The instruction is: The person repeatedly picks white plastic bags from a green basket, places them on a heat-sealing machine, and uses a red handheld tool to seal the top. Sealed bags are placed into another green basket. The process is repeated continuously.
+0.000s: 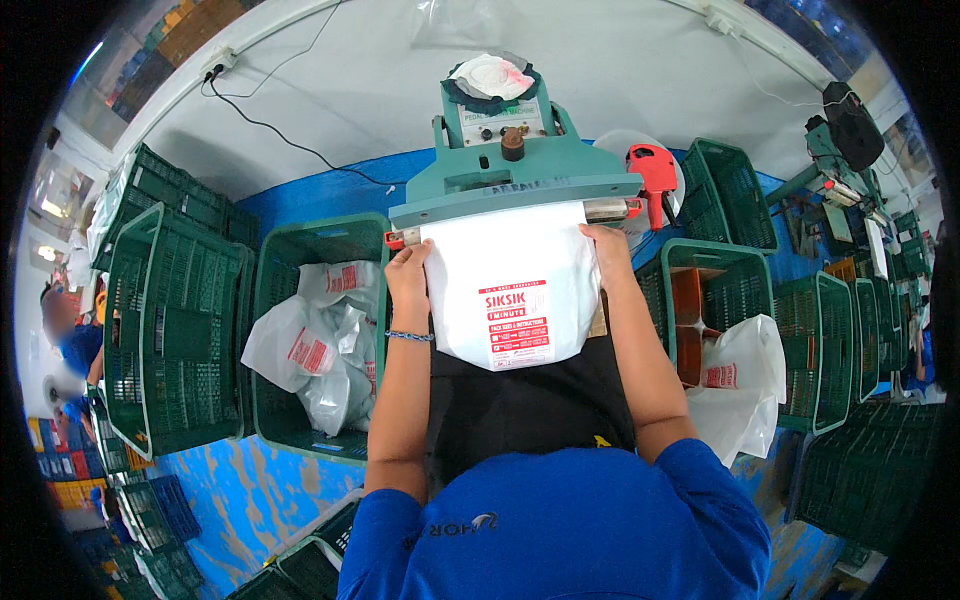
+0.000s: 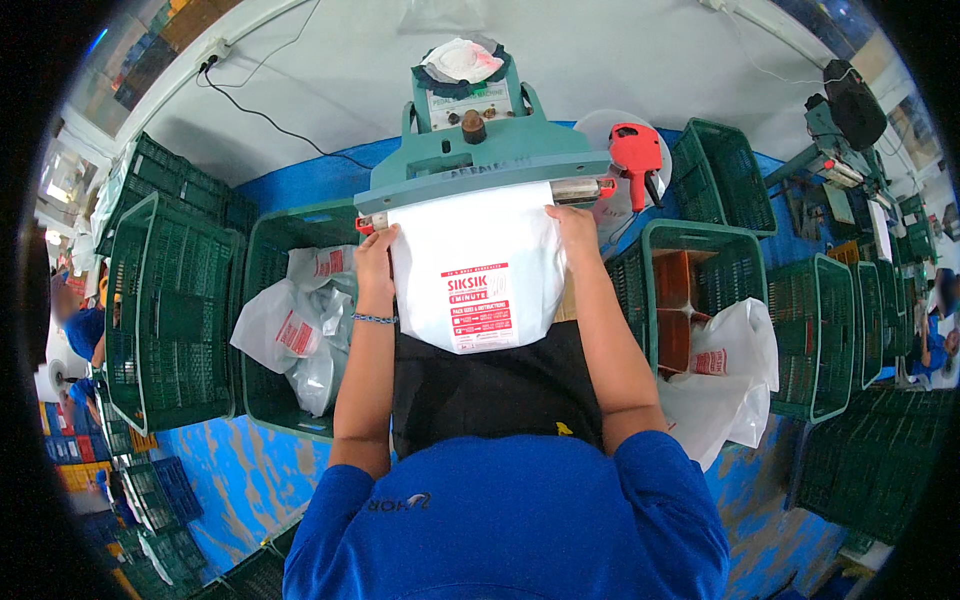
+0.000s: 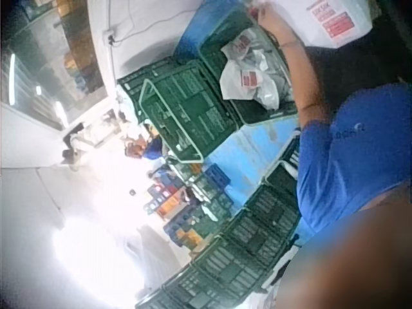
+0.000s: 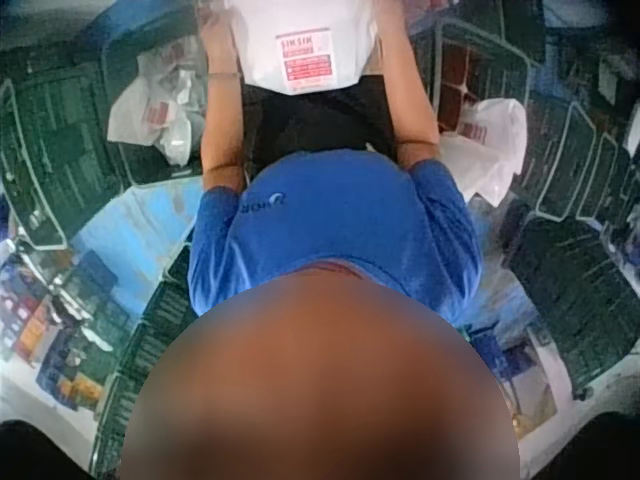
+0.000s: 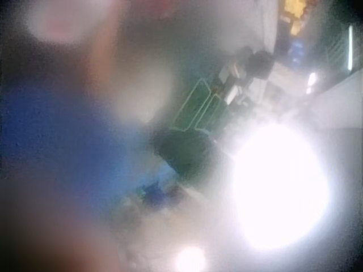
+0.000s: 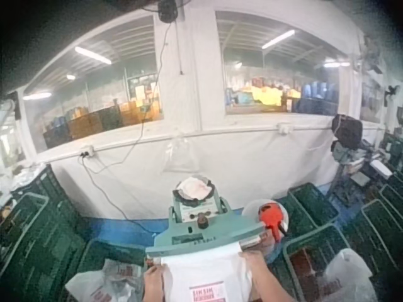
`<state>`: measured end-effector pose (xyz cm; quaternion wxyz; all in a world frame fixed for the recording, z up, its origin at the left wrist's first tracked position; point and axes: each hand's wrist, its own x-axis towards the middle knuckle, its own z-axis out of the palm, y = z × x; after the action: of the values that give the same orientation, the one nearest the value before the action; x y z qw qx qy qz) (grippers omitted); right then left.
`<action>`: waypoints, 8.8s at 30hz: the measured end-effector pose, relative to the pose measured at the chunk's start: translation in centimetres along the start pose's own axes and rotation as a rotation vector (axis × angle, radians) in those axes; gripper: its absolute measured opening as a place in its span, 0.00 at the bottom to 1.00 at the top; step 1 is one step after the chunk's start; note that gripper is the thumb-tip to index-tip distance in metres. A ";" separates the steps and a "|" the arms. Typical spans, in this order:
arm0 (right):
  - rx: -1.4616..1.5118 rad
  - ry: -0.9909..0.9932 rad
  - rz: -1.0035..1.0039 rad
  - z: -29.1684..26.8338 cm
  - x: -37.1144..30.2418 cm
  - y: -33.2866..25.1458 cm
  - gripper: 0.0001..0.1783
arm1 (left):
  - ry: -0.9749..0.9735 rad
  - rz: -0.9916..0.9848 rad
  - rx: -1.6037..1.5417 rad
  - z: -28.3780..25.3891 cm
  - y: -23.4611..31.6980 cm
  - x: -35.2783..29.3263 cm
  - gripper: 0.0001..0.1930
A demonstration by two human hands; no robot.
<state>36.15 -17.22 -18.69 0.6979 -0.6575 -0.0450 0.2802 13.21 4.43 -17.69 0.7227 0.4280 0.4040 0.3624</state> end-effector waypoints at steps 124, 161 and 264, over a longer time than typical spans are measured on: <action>-0.269 -0.115 -0.483 1.4 -10.5 11.5 0.47 | -0.219 0.442 0.499 -0.5 -10.1 -10.0 0.25; -0.373 -0.059 -0.689 1.1 -10.1 11.0 0.42 | -0.282 0.340 0.380 0.7 -8.5 -11.2 0.23; -0.405 -0.116 -0.360 -3.1 -0.7 -0.8 0.18 | -0.314 0.382 0.479 -0.3 -9.9 -9.6 0.22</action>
<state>37.15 -20.29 -18.07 0.5869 -0.7482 -0.2559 0.1741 10.74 -7.50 -24.17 0.5741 0.7039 0.2741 0.3157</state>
